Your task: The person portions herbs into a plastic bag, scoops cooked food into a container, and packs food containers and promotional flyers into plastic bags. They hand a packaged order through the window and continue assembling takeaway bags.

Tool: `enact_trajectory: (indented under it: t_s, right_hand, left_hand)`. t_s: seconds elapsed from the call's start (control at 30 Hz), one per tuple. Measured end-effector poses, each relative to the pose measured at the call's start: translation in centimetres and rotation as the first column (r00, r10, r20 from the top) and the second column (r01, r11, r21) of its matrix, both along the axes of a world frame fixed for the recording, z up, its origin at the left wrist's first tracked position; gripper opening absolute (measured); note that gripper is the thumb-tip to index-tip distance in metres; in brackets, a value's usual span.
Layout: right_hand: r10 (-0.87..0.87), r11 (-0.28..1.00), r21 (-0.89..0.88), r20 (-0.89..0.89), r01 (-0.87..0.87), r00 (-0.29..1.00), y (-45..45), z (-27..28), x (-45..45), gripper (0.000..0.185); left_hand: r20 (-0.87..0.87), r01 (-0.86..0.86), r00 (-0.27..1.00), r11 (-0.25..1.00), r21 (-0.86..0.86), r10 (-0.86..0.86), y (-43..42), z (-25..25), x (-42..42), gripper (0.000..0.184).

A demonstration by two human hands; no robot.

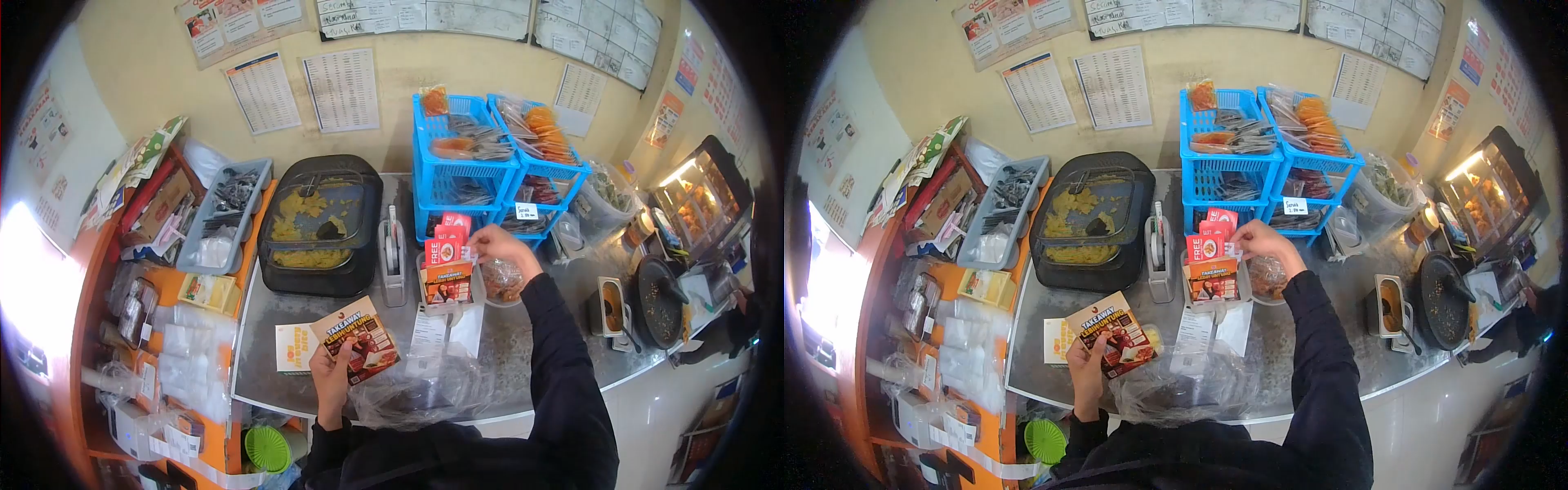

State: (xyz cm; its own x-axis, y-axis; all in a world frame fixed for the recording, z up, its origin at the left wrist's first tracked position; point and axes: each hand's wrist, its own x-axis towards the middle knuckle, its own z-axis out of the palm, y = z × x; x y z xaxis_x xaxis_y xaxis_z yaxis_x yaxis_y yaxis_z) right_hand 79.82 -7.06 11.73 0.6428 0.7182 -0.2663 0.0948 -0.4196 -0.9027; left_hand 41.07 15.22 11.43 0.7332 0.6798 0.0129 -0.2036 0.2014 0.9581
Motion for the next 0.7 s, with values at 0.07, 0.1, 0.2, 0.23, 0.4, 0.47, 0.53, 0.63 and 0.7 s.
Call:
enact_trajectory:
  t_s: [0.07,0.1,0.2,0.23,0.4,0.47,0.53,0.63,0.7]
  right_hand:
    - [0.049,0.998,-0.047,0.072,-0.045,0.996,0.4,-0.1,-0.1,0.017]
    - [0.032,0.999,-0.014,0.104,-0.030,0.994,0.4,0.1,-0.5,0.016]
    - [-0.053,0.994,0.105,0.191,0.033,0.980,0.5,0.1,-1.0,0.014]
    - [-0.104,0.985,0.159,0.213,0.070,0.971,0.7,-0.2,-0.7,0.013]
    - [-0.589,0.724,0.676,0.500,0.138,0.635,1.9,4.4,-3.8,0.013]
    - [-0.606,0.619,0.775,0.369,0.126,0.705,2.4,7.8,-7.3,0.014]
    - [-0.523,0.654,0.745,0.325,0.127,0.788,2.3,9.7,-10.9,0.016]
    - [-0.224,0.891,0.450,0.322,0.060,0.920,3.8,9.2,-16.9,0.016]
    - [-0.123,0.912,0.393,0.536,-0.118,0.835,5.8,7.7,-19.1,0.018]
  left_hand:
    - [0.010,-0.001,1.000,1.000,-0.009,0.001,-0.1,0.1,0.2,0.018]
    - [0.014,-0.001,1.000,1.000,-0.014,0.001,-0.2,0.1,0.2,0.017]
    - [0.003,0.013,1.000,1.000,-0.001,-0.013,-0.2,0.1,0.4,0.017]
    - [-0.003,0.009,1.000,1.000,0.004,-0.009,-0.2,0.1,0.4,0.018]
    - [0.032,-0.019,0.999,0.999,0.038,0.018,-0.2,-0.7,0.8,0.020]
    - [0.066,-0.017,0.998,0.998,-0.055,0.021,-0.1,-1.3,1.1,0.023]
    - [0.071,0.016,0.997,0.996,-0.090,-0.009,-0.2,-1.4,1.5,0.030]
    - [0.205,0.089,0.978,0.945,-0.315,-0.024,-1.8,0.5,3.0,0.034]
    - [0.241,0.186,0.967,0.870,-0.456,-0.081,-3.0,1.9,3.7,0.035]
